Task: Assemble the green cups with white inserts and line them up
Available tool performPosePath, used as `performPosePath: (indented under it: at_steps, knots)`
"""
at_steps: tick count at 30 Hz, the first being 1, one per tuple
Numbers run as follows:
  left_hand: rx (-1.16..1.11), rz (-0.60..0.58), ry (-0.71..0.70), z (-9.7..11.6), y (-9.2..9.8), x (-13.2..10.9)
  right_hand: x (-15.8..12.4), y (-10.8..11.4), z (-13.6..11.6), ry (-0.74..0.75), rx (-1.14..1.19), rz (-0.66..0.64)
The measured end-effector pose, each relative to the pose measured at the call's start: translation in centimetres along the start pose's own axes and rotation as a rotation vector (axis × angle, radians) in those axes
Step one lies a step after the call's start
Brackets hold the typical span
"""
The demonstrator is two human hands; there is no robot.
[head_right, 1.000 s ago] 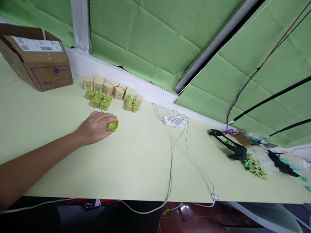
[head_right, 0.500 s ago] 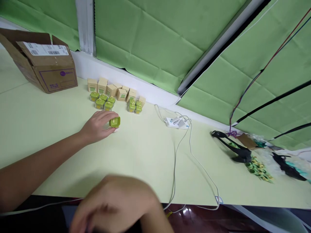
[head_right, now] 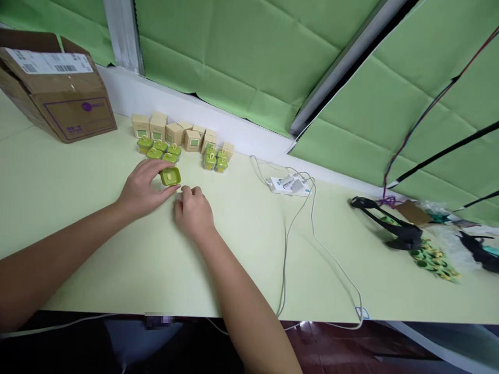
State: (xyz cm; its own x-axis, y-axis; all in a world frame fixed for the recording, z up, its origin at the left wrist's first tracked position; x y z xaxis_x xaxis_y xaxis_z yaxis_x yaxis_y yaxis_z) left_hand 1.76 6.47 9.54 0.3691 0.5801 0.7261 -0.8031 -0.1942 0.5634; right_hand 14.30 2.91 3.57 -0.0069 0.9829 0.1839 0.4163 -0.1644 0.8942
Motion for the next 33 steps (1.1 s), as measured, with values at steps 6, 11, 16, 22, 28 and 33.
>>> performPosePath:
  at_steps: [6,11,16,22,28,33]
  knots:
    - [-0.019,-0.012,0.031,0.0,-0.4,-0.3,1.8,-1.2,5.7,-0.193,0.889,0.01]
    - [-0.068,-0.047,0.009,0.3,-0.9,-0.6,2.2,-2.6,6.3,-0.256,1.297,-0.081]
    - [-0.091,-0.045,0.002,0.4,-1.1,-0.7,2.2,-2.2,6.8,-0.321,1.431,-0.023]
    - [-0.121,-0.106,0.002,0.3,-1.8,-0.9,2.4,-1.2,6.1,-0.247,1.564,0.007]
    - [-0.117,-0.117,-0.02,0.4,-1.9,-0.9,2.2,-0.9,5.3,-0.193,1.544,-0.006]
    - [-0.099,-0.099,-0.021,0.2,-1.8,-0.9,2.1,-0.6,5.0,-0.155,1.522,0.003]
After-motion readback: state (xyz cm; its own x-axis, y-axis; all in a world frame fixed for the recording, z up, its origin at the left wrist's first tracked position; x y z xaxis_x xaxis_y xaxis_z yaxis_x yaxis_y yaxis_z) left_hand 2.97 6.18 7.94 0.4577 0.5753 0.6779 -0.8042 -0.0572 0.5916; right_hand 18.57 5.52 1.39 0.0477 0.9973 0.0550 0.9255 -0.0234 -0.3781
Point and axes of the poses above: each hand's wrist, its own x-axis towards the middle knuckle, its own y-axis out of the back of the hand, z = x × y, the point moved 10 cm from there along x, towards the middle knuckle, and after that the axes turned 4 degrees about -z, right-handed, at the moved point
